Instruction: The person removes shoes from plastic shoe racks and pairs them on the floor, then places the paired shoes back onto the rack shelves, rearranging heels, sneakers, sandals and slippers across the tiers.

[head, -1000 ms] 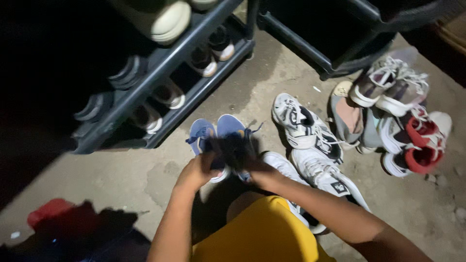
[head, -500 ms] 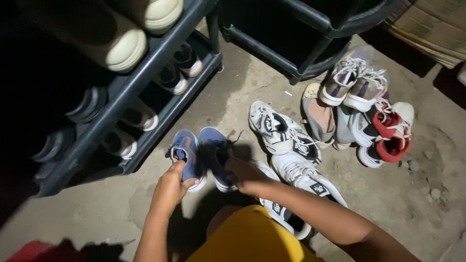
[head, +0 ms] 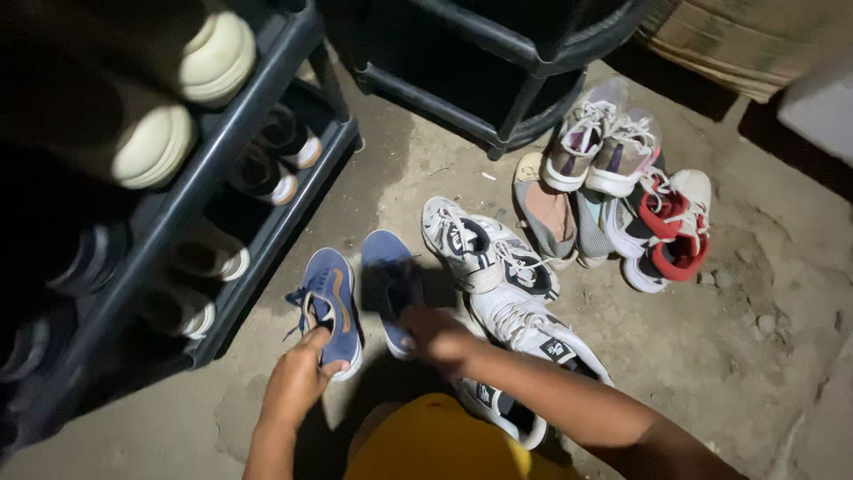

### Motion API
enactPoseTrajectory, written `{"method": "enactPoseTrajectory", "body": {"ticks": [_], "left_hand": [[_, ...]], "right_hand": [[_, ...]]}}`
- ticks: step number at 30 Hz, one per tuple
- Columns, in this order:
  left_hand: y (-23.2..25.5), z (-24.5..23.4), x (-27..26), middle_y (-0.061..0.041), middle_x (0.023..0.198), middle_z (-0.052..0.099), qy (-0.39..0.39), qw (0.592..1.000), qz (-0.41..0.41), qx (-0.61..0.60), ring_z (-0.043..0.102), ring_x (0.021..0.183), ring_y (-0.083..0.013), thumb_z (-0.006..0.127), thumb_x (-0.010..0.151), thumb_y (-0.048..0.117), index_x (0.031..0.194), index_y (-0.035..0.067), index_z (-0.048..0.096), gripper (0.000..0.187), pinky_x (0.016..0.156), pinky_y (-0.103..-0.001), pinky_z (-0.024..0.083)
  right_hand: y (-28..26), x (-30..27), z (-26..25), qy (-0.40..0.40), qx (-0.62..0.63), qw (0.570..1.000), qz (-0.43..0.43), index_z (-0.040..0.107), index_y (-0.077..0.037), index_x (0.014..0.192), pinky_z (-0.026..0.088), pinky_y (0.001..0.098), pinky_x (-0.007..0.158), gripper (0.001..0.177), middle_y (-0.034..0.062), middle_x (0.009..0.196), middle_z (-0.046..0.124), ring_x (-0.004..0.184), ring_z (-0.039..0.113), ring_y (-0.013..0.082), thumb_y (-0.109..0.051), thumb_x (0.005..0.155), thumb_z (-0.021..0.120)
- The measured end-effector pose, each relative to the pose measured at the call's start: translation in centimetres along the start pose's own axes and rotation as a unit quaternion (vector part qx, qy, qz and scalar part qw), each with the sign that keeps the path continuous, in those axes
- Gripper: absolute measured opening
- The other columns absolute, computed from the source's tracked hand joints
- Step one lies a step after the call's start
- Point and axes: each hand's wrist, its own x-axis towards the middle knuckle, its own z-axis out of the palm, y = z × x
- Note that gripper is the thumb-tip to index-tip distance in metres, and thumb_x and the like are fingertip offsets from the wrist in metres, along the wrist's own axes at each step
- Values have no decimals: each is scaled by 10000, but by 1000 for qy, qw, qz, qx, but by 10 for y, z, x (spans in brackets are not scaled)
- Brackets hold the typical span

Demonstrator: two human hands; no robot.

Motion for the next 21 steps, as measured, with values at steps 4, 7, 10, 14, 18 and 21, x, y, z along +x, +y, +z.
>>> {"method": "enactPoseTrajectory", "body": {"ticks": [4,7,10,14,18,21], "left_hand": [[4,7,0,-181,1185,681,-65,996,-50,45,639,1103,-427,869,714,278,1080,45,598,511,879,-496,528],[9,7,3,-175,1210,672,-76,994,-64,49,641,1121,-418,864,698,290,1085,36,568,549,886,-498,530],[13,3,1,-209,1203,659,-34,998,-20,39,611,1104,-463,861,706,306,1114,24,559,581,852,-508,528],[22,-10,9,-238,1141,669,4,999,40,19,622,1069,-472,851,718,337,1142,24,573,596,830,-510,525],[41,-27,20,-221,1116,684,-27,998,38,42,671,1029,-431,822,745,337,1110,37,589,527,837,-505,531],[66,-42,31,-221,1156,672,-12,998,55,37,633,1041,-468,804,781,310,1138,38,586,499,796,-533,509]], "right_hand": [[18,-16,16,111,-7,983,-147,538,30,1369,428,481,1054,612,278,1349,582,1237,560,444,-265,875,746],[14,-20,10,104,21,981,-162,571,10,1365,459,465,1064,508,243,1333,612,1225,592,417,-268,953,679],[-9,-23,-6,177,126,966,-138,620,10,1313,474,466,1057,388,243,1303,632,1209,611,411,-199,987,641],[-36,-28,-53,139,167,973,-80,671,-26,1164,513,442,941,270,198,1127,657,1064,654,361,-166,937,632],[-47,-25,-98,103,152,983,4,698,-54,1115,536,425,871,273,171,1069,677,996,678,323,-150,860,699],[-49,-28,-123,157,86,983,-30,704,-50,1103,531,428,875,298,162,1081,692,1018,675,336,-148,825,749]]}}
